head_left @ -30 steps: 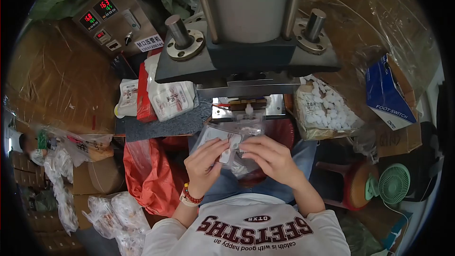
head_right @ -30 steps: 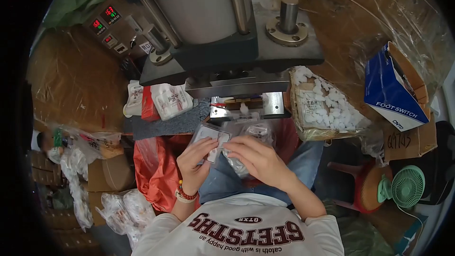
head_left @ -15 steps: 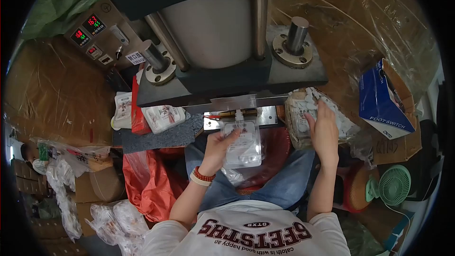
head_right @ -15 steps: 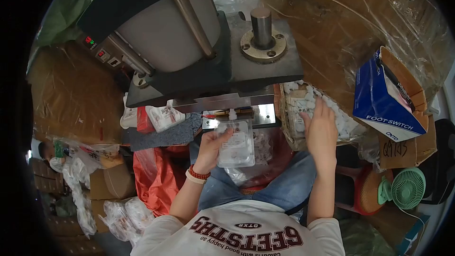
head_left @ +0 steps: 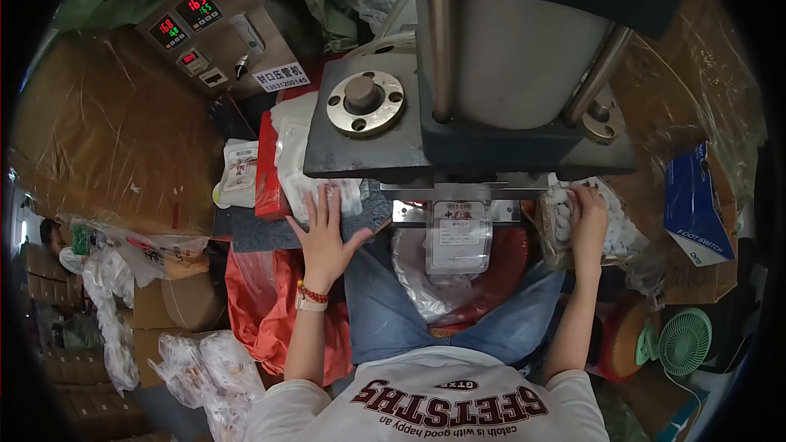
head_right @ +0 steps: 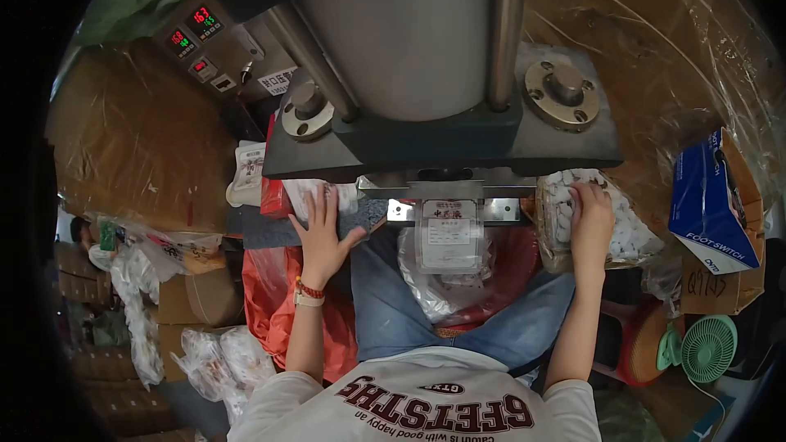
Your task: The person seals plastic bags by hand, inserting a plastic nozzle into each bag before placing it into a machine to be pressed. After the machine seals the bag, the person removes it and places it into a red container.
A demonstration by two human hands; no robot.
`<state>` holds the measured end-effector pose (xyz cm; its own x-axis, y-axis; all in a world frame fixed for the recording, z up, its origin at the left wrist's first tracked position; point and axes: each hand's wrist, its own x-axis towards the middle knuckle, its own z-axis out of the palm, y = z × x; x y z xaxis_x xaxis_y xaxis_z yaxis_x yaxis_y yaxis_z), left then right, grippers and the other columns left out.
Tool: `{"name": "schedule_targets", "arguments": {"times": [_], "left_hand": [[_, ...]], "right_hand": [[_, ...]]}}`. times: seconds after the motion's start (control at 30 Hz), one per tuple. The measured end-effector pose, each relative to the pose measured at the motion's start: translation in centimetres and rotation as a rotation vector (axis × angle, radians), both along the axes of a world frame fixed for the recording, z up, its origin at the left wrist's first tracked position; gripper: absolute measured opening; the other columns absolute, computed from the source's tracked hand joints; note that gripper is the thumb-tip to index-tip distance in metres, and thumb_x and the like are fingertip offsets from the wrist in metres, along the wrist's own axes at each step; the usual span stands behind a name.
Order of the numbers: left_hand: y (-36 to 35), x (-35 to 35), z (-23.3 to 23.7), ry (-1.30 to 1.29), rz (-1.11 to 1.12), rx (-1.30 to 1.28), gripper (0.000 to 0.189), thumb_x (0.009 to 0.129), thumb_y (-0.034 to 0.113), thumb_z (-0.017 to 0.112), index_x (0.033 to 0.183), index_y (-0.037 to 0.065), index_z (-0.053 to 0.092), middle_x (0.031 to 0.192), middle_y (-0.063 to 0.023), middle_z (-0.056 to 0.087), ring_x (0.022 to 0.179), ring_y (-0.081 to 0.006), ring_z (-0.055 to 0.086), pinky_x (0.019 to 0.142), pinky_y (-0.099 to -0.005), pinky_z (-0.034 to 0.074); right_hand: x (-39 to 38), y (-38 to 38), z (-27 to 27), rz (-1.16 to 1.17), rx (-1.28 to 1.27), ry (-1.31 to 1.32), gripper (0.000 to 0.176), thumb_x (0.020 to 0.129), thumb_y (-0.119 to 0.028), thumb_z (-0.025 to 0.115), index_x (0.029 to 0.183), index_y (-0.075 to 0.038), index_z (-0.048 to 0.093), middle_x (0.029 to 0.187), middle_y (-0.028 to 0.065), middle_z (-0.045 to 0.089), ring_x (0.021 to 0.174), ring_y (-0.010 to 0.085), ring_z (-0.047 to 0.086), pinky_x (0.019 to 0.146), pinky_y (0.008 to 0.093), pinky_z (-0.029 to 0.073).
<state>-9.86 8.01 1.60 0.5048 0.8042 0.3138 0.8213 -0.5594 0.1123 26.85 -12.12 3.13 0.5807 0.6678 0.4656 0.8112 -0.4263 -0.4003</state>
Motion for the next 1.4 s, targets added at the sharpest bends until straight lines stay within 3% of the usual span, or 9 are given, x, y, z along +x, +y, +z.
{"name": "schedule_targets", "arguments": {"times": [0.1, 0.2, 0.3, 0.67, 0.77, 1.03, 1.23, 1.3, 1.4], "left_hand": [[-2.4, -2.0, -0.4, -0.012, -0.238, -0.047, 0.057, 0.083, 0.037, 0.066, 0.131, 0.009, 0.052, 0.139, -0.0116, 0.049, 0.132, -0.0313, 0.042, 0.110, -0.0545, 0.023], [-3.4, -3.0, -0.4, -0.285, -0.312, -0.051, 0.043, 0.072, -0.003, 0.064, 0.112, 0.010, 0.067, 0.107, -0.0074, 0.069, 0.099, -0.0264, 0.066, 0.083, -0.0327, 0.052], [-5.8, -1.4, 1.8, -0.669, -0.261, -0.466, 0.036, 0.071, -0.004, 0.064, 0.105, 0.007, 0.069, 0.102, -0.0089, 0.070, 0.096, -0.0268, 0.067, 0.082, -0.0348, 0.053], [-11.7, 3.5, 7.2, -0.422, -0.584, -0.058, 0.034, 0.069, -0.003, 0.065, 0.102, 0.007, 0.070, 0.100, -0.0086, 0.070, 0.093, -0.0242, 0.068, 0.076, -0.0313, 0.054], [-12.0, 4.0, 7.1, -0.403, -0.689, -0.245, 0.028, 0.073, 0.000, 0.067, 0.100, 0.005, 0.070, 0.096, -0.0088, 0.070, 0.086, -0.0256, 0.068, 0.070, -0.0298, 0.055], [-10.1, 8.3, 0.2, -0.684, -0.381, -1.188, 0.021, 0.088, 0.017, 0.070, 0.085, -0.004, 0.070, 0.067, 0.0000, 0.065, 0.059, -0.0016, 0.051, 0.051, -0.0203, 0.041], [-7.1, 10.2, -0.9, -1.174, -0.310, -1.439, 0.021, 0.089, 0.018, 0.068, 0.089, -0.003, 0.069, 0.081, -0.0045, 0.069, 0.069, -0.0067, 0.060, 0.062, -0.0216, 0.047], [-6.2, 10.9, -0.3, -1.228, -0.269, -1.486, 0.021, 0.090, 0.017, 0.068, 0.094, -0.003, 0.068, 0.085, -0.0046, 0.069, 0.075, -0.0073, 0.061, 0.068, -0.0217, 0.048], [-5.1, 11.3, 0.0, -1.288, -0.220, -1.584, 0.024, 0.089, 0.017, 0.068, 0.100, -0.004, 0.067, 0.091, -0.0057, 0.069, 0.078, -0.0092, 0.063, 0.072, -0.0232, 0.049]], "right_hand": [[-1.6, -0.1, 0.8, -0.071, 0.223, 0.166, 0.013, 0.084, -0.004, 0.064, 0.097, 0.000, 0.064, 0.094, 0.0146, 0.065, 0.083, 0.0288, 0.061, 0.072, 0.0348, 0.048], [-5.9, -1.0, 4.2, 0.037, 0.364, 0.474, 0.015, 0.081, -0.001, 0.066, 0.096, 0.001, 0.066, 0.090, 0.0121, 0.066, 0.078, 0.0219, 0.061, 0.072, 0.0294, 0.047], [-10.6, -1.4, 6.7, 0.581, 0.362, 0.311, 0.027, 0.078, 0.005, 0.066, 0.105, 0.003, 0.064, 0.089, 0.0103, 0.064, 0.080, 0.0186, 0.058, 0.069, 0.0262, 0.047], [-14.6, -2.5, 7.8, 0.924, 0.151, -0.120, 0.036, 0.071, -0.006, 0.069, 0.105, 0.001, 0.061, 0.098, 0.0096, 0.061, 0.081, 0.0244, 0.060, 0.066, 0.0307, 0.052], [-13.4, -2.8, 7.7, 1.003, 0.188, 0.117, 0.033, 0.074, -0.008, 0.069, 0.105, 0.001, 0.062, 0.097, 0.0107, 0.061, 0.082, 0.0257, 0.059, 0.067, 0.0320, 0.052], [-11.2, -0.5, 6.1, 0.564, 0.152, 0.275, 0.043, 0.078, -0.015, 0.073, 0.115, -0.001, 0.058, 0.114, 0.0162, 0.054, 0.092, 0.0330, 0.057, 0.079, 0.0405, 0.048], [-5.5, -1.8, 7.2, 0.184, 0.147, 0.419, 0.034, 0.081, -0.013, 0.071, 0.111, -0.001, 0.061, 0.104, 0.0142, 0.063, 0.092, 0.0299, 0.060, 0.075, 0.0366, 0.048], [-3.8, -1.3, 5.2, -0.012, -0.071, -0.050, 0.033, 0.081, -0.012, 0.069, 0.112, -0.002, 0.061, 0.104, 0.0164, 0.062, 0.092, 0.0322, 0.059, 0.076, 0.0391, 0.048], [-2.8, -0.5, 1.9, -0.006, -0.248, 0.010, 0.030, 0.082, -0.009, 0.066, 0.111, -0.001, 0.061, 0.102, 0.0180, 0.060, 0.094, 0.0361, 0.058, 0.079, 0.0433, 0.047]]}}
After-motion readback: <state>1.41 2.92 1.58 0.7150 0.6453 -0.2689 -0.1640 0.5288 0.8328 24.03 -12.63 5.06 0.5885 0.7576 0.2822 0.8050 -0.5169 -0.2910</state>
